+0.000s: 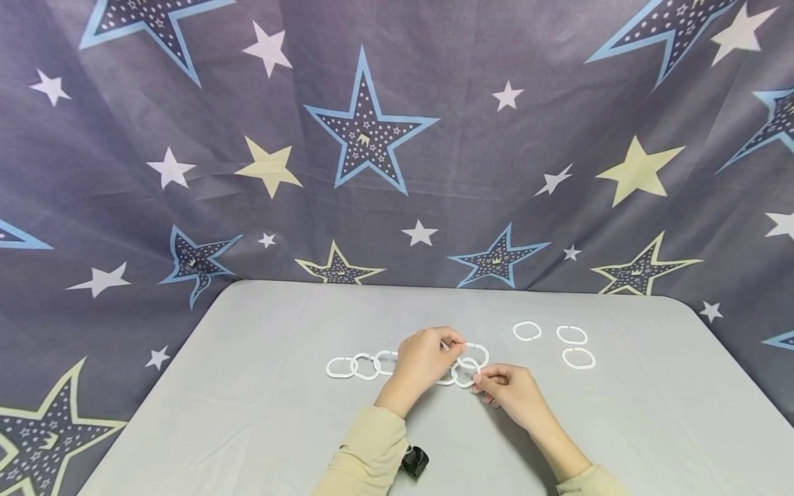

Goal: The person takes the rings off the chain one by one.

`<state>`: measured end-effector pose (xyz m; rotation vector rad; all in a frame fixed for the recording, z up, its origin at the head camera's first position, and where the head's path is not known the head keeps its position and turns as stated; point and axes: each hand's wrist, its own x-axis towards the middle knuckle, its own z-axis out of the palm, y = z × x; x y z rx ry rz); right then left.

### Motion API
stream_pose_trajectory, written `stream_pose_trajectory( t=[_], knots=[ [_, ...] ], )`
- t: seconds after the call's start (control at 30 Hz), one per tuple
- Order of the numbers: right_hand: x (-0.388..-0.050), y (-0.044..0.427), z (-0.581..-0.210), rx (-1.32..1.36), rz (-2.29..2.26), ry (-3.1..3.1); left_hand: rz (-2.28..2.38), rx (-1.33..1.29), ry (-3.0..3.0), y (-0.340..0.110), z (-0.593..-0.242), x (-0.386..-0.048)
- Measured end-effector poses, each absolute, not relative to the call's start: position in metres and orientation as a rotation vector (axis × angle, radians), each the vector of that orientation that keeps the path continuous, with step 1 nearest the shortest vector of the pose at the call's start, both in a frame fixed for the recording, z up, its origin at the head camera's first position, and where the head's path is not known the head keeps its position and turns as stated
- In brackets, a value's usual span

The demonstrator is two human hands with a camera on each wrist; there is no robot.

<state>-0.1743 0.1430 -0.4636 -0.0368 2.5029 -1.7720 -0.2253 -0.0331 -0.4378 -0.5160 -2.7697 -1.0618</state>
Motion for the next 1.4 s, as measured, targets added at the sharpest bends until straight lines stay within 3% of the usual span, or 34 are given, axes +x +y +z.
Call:
stream_pose_trajectory(
  t=[1.4],
  knots=[
    [-0.174, 0.142, -0.465, -0.004, -1.729, 2.524, -1.047, -0.504, -2.869, -0.050, -0.442, -0.234]
  ],
)
